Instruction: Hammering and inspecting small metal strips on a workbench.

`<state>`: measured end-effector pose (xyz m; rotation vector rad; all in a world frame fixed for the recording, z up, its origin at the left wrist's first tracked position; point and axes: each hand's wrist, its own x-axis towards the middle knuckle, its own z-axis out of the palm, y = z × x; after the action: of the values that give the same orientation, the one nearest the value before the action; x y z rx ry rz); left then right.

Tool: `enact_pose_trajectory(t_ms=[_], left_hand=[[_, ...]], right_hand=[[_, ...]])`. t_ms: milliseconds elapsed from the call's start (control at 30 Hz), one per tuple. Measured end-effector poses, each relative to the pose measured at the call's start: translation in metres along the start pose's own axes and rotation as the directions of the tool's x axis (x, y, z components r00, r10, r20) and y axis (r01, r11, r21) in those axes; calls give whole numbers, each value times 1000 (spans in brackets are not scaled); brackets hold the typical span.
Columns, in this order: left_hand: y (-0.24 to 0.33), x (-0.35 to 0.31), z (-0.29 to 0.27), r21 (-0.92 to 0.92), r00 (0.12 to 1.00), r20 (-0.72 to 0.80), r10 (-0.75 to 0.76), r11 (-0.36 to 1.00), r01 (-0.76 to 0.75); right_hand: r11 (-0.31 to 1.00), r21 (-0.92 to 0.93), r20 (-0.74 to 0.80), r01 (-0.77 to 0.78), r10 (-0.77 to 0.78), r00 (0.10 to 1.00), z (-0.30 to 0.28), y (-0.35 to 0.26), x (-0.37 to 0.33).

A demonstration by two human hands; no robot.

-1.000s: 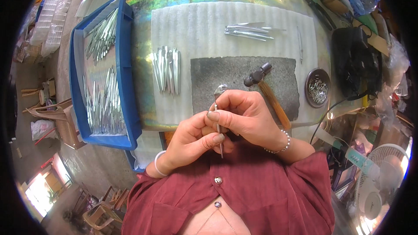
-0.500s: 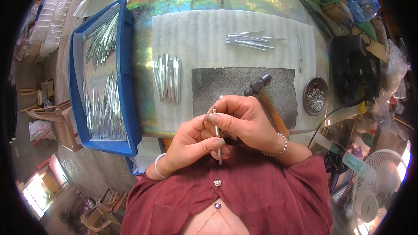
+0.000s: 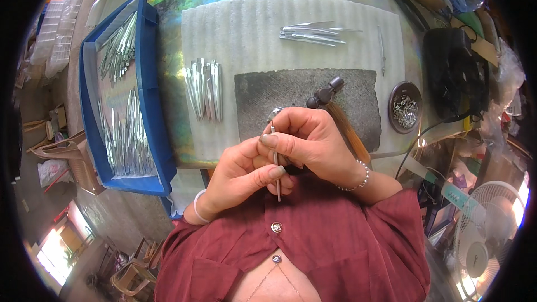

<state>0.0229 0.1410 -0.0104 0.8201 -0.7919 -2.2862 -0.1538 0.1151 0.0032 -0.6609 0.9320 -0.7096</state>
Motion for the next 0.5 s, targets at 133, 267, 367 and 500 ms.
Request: enact_pose_trajectory(t_ms=[133, 267, 367, 500], left_hand=[[-1, -2, -1, 13, 999, 37, 9, 1000, -9], [1, -5, -1, 7, 999, 46, -8, 1000, 8], [0, -7, -2, 0, 999, 53, -10, 1000, 10], [-1, -9, -3, -54, 998, 50, -36, 998, 39]], right_hand=[[1000, 8, 5, -11, 11, 1000, 1, 0, 0], [1000, 7, 19, 8, -9, 1000, 3, 1, -1], [1000, 13, 41, -6, 5, 999, 4, -1, -1], [1000, -26, 22, 12, -12, 1000, 8, 1, -1]])
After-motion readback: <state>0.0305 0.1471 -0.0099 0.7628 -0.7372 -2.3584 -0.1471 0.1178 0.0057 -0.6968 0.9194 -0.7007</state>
